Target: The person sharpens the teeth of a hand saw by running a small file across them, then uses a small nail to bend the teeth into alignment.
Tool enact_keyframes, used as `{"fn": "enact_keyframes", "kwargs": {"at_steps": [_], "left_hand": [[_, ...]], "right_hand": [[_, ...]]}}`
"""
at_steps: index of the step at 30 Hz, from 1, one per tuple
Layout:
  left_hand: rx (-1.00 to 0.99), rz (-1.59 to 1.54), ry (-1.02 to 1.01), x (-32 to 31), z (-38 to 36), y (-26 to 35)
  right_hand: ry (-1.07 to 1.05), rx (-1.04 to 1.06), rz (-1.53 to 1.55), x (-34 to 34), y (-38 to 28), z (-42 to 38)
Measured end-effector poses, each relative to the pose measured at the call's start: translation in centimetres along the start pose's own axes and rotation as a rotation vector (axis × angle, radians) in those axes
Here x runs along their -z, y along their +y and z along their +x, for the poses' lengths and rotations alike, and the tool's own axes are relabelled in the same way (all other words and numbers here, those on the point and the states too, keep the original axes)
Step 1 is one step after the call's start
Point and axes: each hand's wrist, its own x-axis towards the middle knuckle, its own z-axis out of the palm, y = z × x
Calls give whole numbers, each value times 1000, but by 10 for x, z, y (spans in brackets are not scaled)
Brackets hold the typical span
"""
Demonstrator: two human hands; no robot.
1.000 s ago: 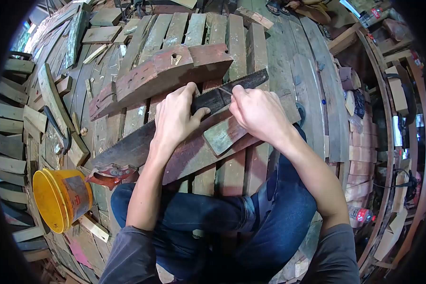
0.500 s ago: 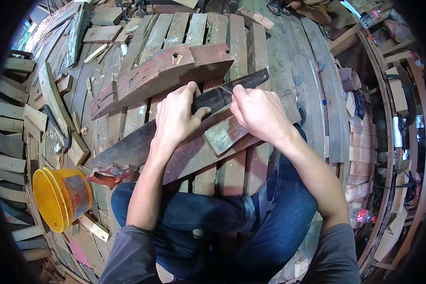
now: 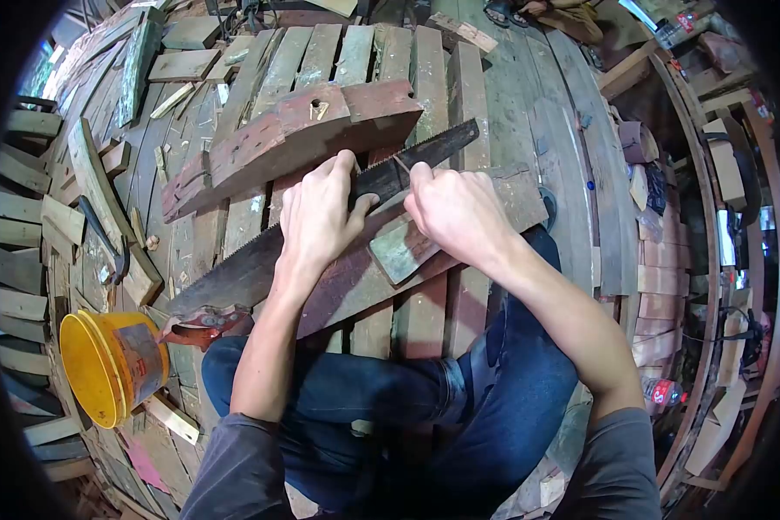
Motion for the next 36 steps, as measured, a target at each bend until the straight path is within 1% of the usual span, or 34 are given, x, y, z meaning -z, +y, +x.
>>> {"fn": "enact_keyframes", "kwargs": {"at_steps": [3,7,8,11,12,15,16,19,20,23,24,27,36], "left_hand": [[-81,44,56,-9,-3,-3],[-88,96,70,-19,-5,-3],[-78,102,71,-19,-6,-1],[-59,115,77,-21,-5,-1],[-56,116,79,-22,-5,-1],[-110,110,14,-22,-6,2],[-137,92,61,-22,-9,8],[-76,87,93,-14,-5,5],[-60,71,94,-12,-3,2],[-33,84,108,-10,-3,2],[-37,71,102,-11,-2,3],[-38,53,82,-9,-4,3],[-17,53,109,-10,-1,1]], "right_hand": [[64,-69,145,-9,0,1],[190,-147,432,-26,10,7],[154,-175,464,-28,13,6],[43,-81,189,-21,8,-1],[-29,-64,77,-12,5,0],[117,84,-183,-20,6,6],[94,55,-144,-15,7,7],[125,-47,-30,5,1,2],[208,-38,8,9,2,1],[177,-102,90,10,10,-2],[195,-66,76,8,9,-1],[191,-49,120,10,7,-1],[129,-11,104,8,7,-1]]}}
